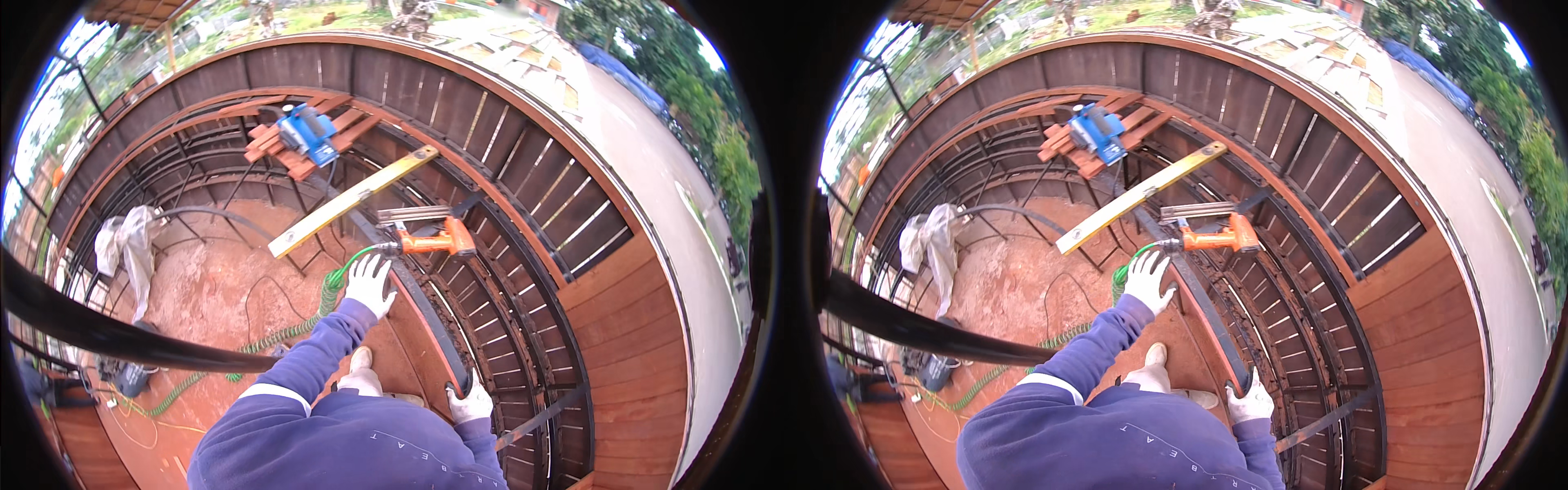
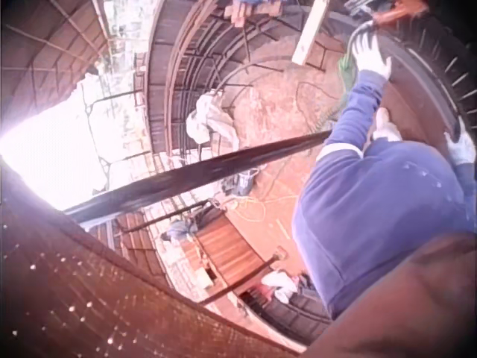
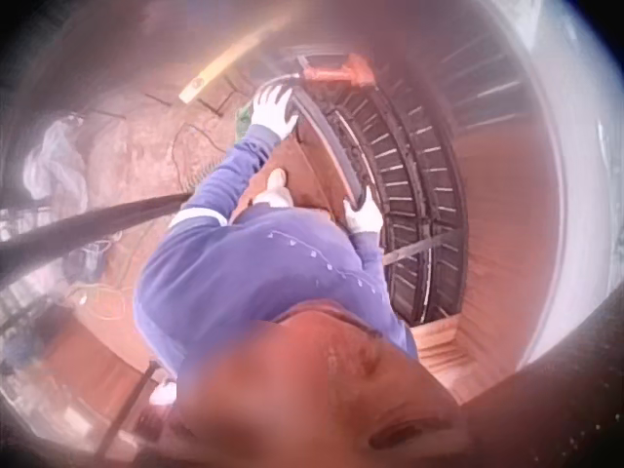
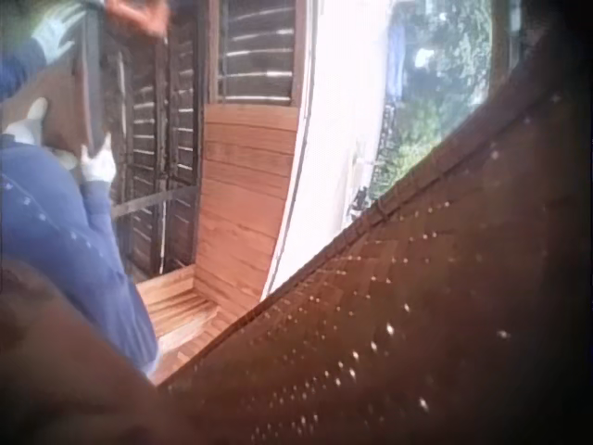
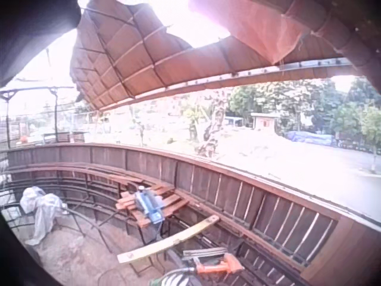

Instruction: The person installs wooden planks onto a curved wooden structure. They use a yellow spirit level to check alignment and a nail gun to secure the planks in place.

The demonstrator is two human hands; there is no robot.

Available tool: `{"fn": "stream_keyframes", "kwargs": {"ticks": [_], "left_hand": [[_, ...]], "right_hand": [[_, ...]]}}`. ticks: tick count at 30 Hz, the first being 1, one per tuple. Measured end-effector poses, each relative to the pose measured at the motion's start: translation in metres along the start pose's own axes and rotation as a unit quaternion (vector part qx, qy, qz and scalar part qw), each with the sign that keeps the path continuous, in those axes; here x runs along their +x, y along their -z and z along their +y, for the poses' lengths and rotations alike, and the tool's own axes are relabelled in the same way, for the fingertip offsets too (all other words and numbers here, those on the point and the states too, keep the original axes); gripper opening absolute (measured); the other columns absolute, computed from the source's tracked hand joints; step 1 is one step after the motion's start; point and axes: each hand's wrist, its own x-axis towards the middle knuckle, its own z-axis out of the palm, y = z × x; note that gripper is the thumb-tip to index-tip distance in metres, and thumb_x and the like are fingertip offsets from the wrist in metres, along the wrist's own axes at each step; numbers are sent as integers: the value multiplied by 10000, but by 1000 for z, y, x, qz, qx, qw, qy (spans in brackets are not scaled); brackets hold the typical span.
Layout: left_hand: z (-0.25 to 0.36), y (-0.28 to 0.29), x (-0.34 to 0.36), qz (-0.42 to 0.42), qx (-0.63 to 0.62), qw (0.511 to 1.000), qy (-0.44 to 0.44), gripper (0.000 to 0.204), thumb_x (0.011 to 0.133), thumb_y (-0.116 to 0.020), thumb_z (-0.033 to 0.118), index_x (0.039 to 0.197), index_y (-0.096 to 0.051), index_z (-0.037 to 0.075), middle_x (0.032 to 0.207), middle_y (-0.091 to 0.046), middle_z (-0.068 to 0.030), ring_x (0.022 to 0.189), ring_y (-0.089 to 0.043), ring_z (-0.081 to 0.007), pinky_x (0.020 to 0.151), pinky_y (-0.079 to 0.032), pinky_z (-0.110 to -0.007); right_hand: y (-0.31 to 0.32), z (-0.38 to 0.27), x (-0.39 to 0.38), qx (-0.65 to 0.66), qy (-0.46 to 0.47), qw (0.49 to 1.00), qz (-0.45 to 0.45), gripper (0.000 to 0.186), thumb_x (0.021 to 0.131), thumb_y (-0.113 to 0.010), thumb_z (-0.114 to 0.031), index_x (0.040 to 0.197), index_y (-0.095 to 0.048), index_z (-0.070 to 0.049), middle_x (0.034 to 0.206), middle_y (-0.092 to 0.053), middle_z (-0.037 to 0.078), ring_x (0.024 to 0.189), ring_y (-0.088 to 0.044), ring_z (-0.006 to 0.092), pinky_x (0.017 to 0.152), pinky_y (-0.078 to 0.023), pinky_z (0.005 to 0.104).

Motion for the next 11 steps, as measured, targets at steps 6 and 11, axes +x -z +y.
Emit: {"fn": "stream_keyframes", "kwargs": {"ticks": [6, 11], "left_hand": [[5, -1, -114, -254, -78, 964, 4, 314, 874, -608, 350, 1090, -684, 134, 1008, -682, -157, 965, -649, -355, 847, -493, -488], [-23, -167, -250, -516, -273, 771, -254, 485, 897, -595, 475, 1209, -677, 113, 1195, -667, -208, 1072, -663, -338, 952, -502, -436]], "right_hand": [[-4, 8, 2, 18, 37, 999, 33, 770, 763, -808, -378, 1377, -505, -26, 1143, -677, 225, 1024, -669, 375, 898, -525, 444], [7, -12, 4, -16, 6, 1000, 5, 695, 778, -800, -339, 1361, -517, -90, 1053, -691, 213, 964, -672, 395, 867, -529, 464]]}}
